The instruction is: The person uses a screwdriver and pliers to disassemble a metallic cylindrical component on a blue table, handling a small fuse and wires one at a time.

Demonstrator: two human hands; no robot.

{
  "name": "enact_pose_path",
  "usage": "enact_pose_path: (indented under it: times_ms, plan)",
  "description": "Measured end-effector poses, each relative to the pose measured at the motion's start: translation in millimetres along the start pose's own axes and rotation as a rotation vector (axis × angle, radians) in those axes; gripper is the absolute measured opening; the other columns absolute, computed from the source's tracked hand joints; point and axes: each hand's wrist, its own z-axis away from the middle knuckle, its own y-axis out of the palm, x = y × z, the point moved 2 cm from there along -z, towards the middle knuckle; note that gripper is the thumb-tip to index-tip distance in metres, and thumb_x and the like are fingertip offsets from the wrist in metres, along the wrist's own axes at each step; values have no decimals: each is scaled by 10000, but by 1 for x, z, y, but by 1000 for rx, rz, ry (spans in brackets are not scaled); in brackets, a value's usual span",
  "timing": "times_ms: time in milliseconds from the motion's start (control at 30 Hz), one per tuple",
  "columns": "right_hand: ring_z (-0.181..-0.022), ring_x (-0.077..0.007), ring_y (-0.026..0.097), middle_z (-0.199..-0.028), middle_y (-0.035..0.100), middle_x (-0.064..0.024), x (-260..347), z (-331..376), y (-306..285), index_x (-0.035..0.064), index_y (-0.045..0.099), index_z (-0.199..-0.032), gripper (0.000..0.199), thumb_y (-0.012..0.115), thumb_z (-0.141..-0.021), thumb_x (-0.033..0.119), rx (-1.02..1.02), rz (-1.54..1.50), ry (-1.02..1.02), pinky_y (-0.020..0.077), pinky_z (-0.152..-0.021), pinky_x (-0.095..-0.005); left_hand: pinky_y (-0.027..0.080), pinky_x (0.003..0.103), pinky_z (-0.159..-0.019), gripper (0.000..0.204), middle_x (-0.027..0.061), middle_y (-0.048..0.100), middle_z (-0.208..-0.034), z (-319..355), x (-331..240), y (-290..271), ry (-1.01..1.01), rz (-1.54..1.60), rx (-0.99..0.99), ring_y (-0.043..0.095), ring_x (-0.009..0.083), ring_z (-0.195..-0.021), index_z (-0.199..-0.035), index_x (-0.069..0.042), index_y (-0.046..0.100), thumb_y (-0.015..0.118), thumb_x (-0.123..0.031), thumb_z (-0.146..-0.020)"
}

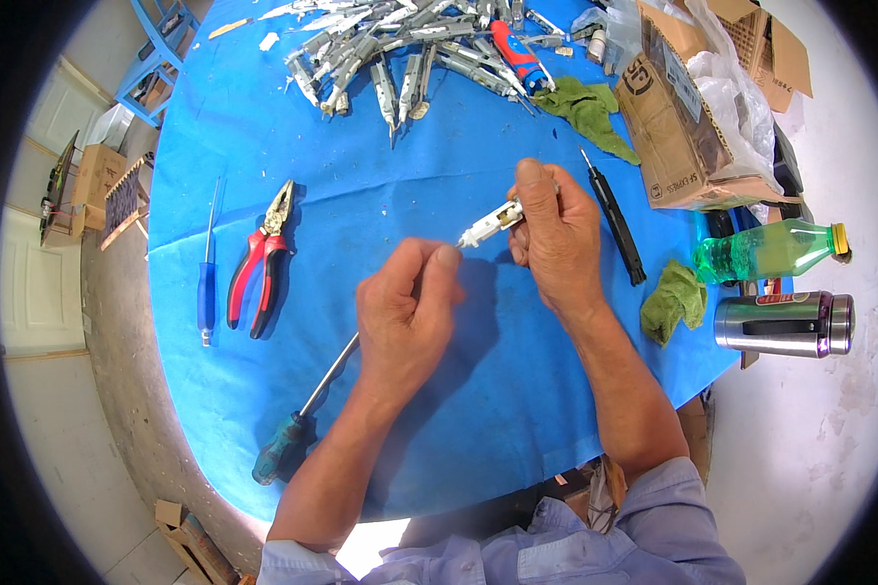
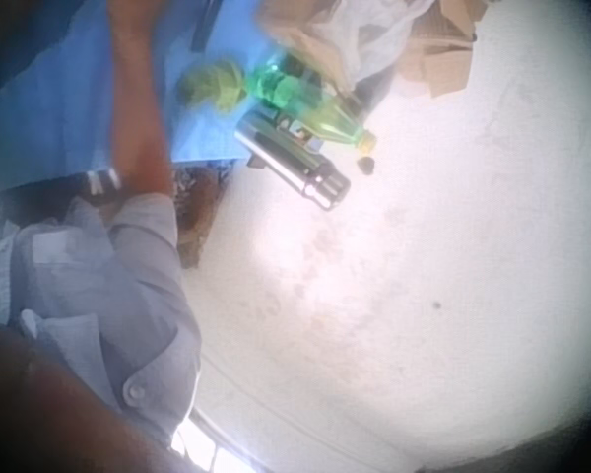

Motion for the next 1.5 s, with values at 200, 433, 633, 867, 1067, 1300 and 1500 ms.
enact_pose_path:
  times_ms: [200,433,633,867,1067,1300,1500]
  plan:
    - [-477,-46,475,-606,516,17,-2,2,3,60,575,-846,405,652,-1013,420,19,15,-8,359,-417,-234,359,204,-436,269,15,602,-646,-1,-1,-3,15,-43,4,492,34,-491,-966,-11,662,565,-240,-1070]
    - [-481,-45,471,-609,515,22,-1,2,1,63,576,-848,392,658,-1012,410,16,-25,-24,357,-419,-235,349,207,-422,255,19,606,-667,-2,-2,0,-54,3,11,487,36,-484,-981,-15,649,549,-230,-1076]
    - [-491,-40,470,-612,514,24,4,4,4,54,582,-859,355,645,-1027,360,21,9,-100,356,-422,-239,354,206,-419,257,23,616,-693,-2,-3,0,-48,14,36,497,38,-495,-996,-12,646,544,-233,-1080]
    - [-505,-36,464,-640,525,20,4,5,3,42,593,-888,323,613,-1048,322,85,-39,-155,361,-435,-233,360,204,-422,255,16,621,-699,-1,-2,-1,-34,51,42,502,35,-503,-1008,-16,660,561,-240,-1076]
    - [-512,-32,455,-644,516,31,6,4,0,39,598,-897,324,601,-1055,322,67,-24,-170,348,-440,-226,359,200,-421,261,14,620,-692,-1,-4,-1,-60,90,36,501,33,-500,-1007,-16,666,572,-251,-1072]
    - [-515,-24,442,-638,503,41,5,3,-1,42,598,-897,332,606,-1051,336,53,-3,-162,337,-435,-225,351,198,-411,265,12,616,-674,-1,-3,-1,-65,85,37,492,27,-488,-987,-22,672,586,-260,-1065]
    - [-508,-24,432,-649,503,36,3,4,3,46,590,-894,347,595,-1055,353,99,-44,-109,332,-433,-224,341,192,-411,268,7,614,-662,-1,0,-3,-33,47,32,489,24,-487,-965,-32,669,597,-272,-1059]
